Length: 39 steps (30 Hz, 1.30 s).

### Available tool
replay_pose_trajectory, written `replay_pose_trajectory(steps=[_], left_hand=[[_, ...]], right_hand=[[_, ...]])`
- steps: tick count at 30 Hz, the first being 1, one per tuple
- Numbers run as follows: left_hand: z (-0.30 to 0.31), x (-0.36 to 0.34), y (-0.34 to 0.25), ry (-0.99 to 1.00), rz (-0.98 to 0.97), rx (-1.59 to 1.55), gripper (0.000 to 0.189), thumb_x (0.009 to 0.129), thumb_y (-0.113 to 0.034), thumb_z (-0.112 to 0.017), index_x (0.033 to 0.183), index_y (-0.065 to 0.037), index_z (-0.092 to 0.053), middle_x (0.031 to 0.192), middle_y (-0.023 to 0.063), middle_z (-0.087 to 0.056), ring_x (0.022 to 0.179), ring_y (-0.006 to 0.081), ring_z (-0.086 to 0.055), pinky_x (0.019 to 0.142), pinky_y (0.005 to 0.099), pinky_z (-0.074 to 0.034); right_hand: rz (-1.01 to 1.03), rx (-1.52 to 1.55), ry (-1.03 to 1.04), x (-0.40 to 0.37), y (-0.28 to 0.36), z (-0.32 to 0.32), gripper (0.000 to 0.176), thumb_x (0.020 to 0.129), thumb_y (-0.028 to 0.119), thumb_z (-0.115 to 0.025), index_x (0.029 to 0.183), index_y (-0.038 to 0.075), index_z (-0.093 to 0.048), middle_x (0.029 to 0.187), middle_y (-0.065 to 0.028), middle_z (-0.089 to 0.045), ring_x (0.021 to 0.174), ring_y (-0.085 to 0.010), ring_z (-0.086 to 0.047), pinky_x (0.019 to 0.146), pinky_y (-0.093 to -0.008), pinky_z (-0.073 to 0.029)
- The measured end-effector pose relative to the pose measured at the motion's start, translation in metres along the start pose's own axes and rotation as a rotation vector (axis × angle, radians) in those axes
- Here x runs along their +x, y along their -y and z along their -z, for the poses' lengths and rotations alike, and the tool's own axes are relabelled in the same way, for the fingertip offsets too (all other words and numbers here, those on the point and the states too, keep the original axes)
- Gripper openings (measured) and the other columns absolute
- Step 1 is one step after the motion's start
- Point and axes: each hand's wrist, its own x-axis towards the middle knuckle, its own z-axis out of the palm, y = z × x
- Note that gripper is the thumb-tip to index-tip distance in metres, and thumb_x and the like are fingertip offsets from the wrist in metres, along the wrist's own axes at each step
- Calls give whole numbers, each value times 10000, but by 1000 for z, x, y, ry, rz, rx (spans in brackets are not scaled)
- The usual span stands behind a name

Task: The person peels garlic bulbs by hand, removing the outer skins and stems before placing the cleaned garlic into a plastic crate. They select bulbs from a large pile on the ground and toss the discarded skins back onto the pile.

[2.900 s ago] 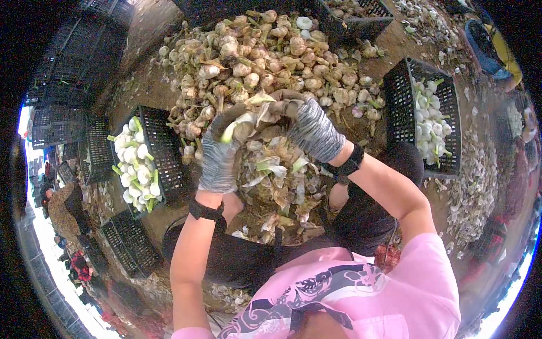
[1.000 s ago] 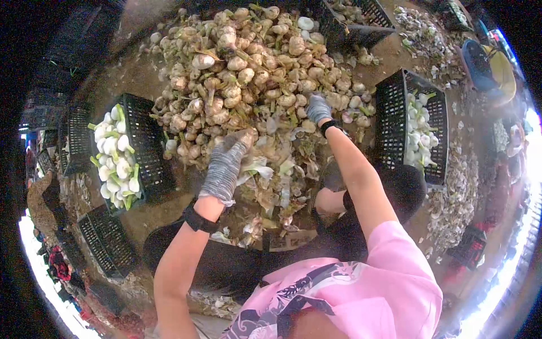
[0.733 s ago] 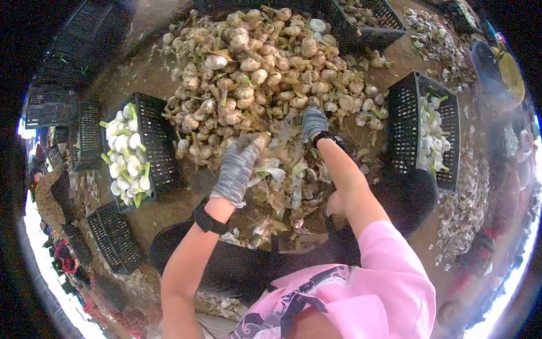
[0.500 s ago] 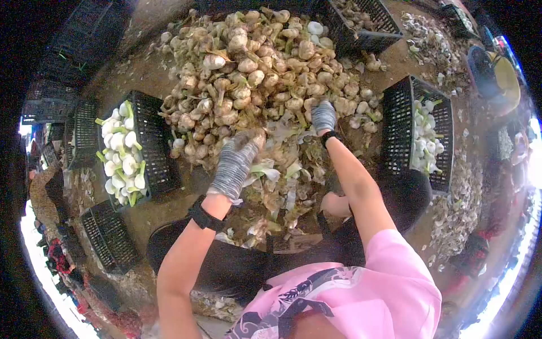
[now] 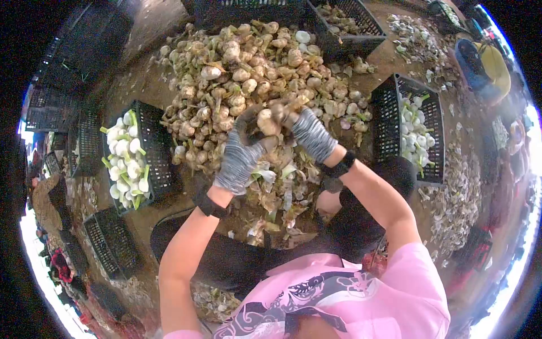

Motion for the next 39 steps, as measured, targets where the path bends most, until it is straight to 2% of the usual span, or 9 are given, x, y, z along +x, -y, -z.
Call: replay_pose_trajectory(steps=[2,16,22,25,30,32,33,38,39], left_hand=[[-5,-6,-2,-34,20,-60,592,699,-16,-675,1215,-67,-389,1175,51,-452,1051,166,-467,895,287,-419],[4,-6,-9,-106,-14,51,458,756,-130,-653,1154,-36,-445,1082,68,-523,967,163,-517,840,288,-446],[7,-2,-7,-179,281,-427,388,849,-392,-512,1071,-73,-524,883,11,-577,720,87,-555,576,195,-466],[15,6,4,-306,466,-354,413,836,-522,-440,824,-127,-561,581,-53,-499,401,33,-400,344,153,-318],[23,6,-12,-286,760,-229,436,852,-527,-401,785,-126,-558,555,-32,-482,376,53,-368,336,175,-302],[30,5,-3,-234,544,335,471,847,-534,-403,821,-92,-564,573,7,-503,440,92,-442,385,223,-361],[30,3,2,-310,124,649,483,814,-505,-495,916,-39,-571,653,60,-549,559,132,-519,506,267,-438],[12,7,-28,81,-14,891,427,742,-179,-671,1101,-4,-519,942,87,-597,867,156,-558,778,272,-453],[11,5,-27,55,91,588,432,730,-166,-682,1098,-5,-522,960,80,-593,876,151,-557,777,269,-456]], right_hand=[[-366,542,-138,-4,-2,-9,338,847,278,-538,1038,1,-504,951,-42,-560,863,-104,-536,727,-260,-463],[-298,559,58,8,20,4,295,806,152,-601,1050,3,-526,934,-29,-577,872,-85,-525,773,-236,-439],[-108,319,12,1,14,-4,304,753,85,-615,1035,2,-536,896,-63,-596,820,-116,-544,737,-279,-453],[-111,69,50,-7,8,-9,266,681,52,-636,931,-8,-567,816,-111,-603,758,-122,-540,693,-297,-455],[-141,252,126,-13,23,-10,232,727,54,-602,944,-16,-563,816,-80,-607,731,-129,-544,652,-287,-456],[-380,343,90,-13,23,-10,217,762,82,-574,955,-16,-558,829,-61,-607,742,-126,-543,662,-285,-454],[-442,280,108,-10,18,-9,238,769,97,-551,972,-28,-545,814,-113,-605,727,-182,-559,665,-304,-453],[-151,101,-35,-12,4,-14,276,749,76,-519,990,-58,-520,823,-238,-560,717,-346,-550,658,-360,-450],[-112,-15,-112,-13,5,-15,286,756,76,-513,1011,-53,-516,822,-215,-569,711,-307,-556,657,-345,-452]])
